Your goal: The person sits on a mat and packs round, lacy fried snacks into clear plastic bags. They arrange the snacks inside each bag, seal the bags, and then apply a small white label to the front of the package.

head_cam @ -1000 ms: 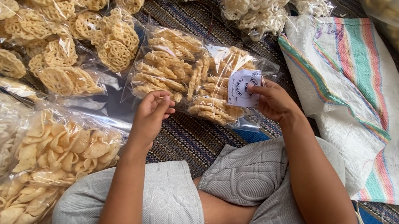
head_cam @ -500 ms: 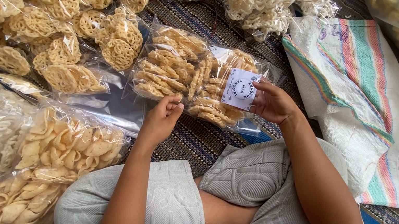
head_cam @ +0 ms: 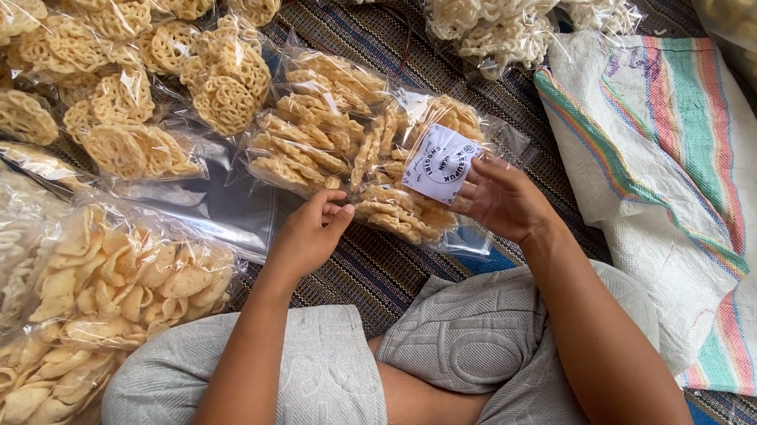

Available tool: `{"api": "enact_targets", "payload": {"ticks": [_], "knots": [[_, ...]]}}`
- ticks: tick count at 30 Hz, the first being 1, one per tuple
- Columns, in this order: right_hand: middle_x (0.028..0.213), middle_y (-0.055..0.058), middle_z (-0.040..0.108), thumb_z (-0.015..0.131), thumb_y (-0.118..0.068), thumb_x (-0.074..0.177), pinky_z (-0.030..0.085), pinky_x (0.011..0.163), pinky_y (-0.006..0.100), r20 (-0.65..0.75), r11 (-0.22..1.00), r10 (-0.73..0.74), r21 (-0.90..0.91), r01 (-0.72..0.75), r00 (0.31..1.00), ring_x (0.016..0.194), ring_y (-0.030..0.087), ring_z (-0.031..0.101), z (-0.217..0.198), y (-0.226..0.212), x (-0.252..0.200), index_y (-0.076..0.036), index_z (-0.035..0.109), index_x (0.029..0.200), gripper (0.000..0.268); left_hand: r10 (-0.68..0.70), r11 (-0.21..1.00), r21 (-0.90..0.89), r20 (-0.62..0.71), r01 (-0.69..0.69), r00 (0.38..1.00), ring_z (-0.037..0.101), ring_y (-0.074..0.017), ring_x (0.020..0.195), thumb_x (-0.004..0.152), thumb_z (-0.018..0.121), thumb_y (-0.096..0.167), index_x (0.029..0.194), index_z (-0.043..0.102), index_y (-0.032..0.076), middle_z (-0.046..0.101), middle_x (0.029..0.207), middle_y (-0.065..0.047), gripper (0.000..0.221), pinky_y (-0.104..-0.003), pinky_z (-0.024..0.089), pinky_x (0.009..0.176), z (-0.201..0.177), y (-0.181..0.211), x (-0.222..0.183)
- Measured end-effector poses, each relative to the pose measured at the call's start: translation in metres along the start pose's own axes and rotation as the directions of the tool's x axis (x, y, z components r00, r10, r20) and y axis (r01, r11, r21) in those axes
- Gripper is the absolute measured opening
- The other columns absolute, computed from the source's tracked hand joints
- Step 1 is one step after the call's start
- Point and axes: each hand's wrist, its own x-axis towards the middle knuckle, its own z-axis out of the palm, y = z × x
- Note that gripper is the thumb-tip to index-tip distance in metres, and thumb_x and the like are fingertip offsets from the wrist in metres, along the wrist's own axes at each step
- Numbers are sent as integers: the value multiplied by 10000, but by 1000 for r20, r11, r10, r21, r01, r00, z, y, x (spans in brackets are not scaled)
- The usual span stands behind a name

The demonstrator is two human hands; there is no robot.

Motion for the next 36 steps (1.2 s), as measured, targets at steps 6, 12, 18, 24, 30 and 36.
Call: {"api": "enact_targets", "payload": {"ticks": [6,12,18,24,30,36], "knots": [[1284,95,656,597,-400,925,489,986,510,107,991,-17,134,2,994,1130,334,683,-4,4,6,-97,575,1290,475,11,1000,9,34,-11,999,592,-372,1295,1023,521,457,1424,539,72,657,1299,-207,556,-538,485,1066,0,3,-2],[1321,117,620,583,-416,930,422,1056,448,110,994,65,81,-74,992,1203,297,625,-14,14,20,-147,594,1247,415,6,1000,19,39,-7,999,584,-380,1298,1026,527,457,1438,497,45,652,1298,-213,583,-558,480,1068,7,-3,3],[1272,109,609,602,-252,910,440,1060,426,70,991,57,121,-65,996,1180,283,638,-16,17,23,-64,609,1238,379,28,999,44,3,-28,1000,635,-350,1236,996,571,450,1397,511,70,693,1242,-174,555,-521,509,1041,11,-9,8],[1279,77,611,554,-181,872,462,1028,399,82,992,81,86,-88,993,1183,245,641,-11,14,20,-44,591,1230,385,28,999,37,6,-28,1000,633,-357,1242,1003,556,438,1396,499,60,693,1246,-185,549,-523,508,1042,10,-9,7],[1264,82,632,590,-175,895,487,1016,404,52,998,60,23,-61,997,1199,248,651,-17,18,23,-23,604,1249,386,34,998,48,12,-34,999,630,-365,1243,1007,551,444,1396,505,69,692,1245,-183,543,-520,515,1034,10,-10,8],[1184,40,661,621,-230,916,466,1035,417,73,997,31,65,-36,997,1148,240,672,-7,21,18,-150,635,1080,183,38,998,47,14,-39,999,626,-374,1245,1013,545,440,1402,494,54,686,1252,-193,551,-533,516,1029,12,-10,9]]}}
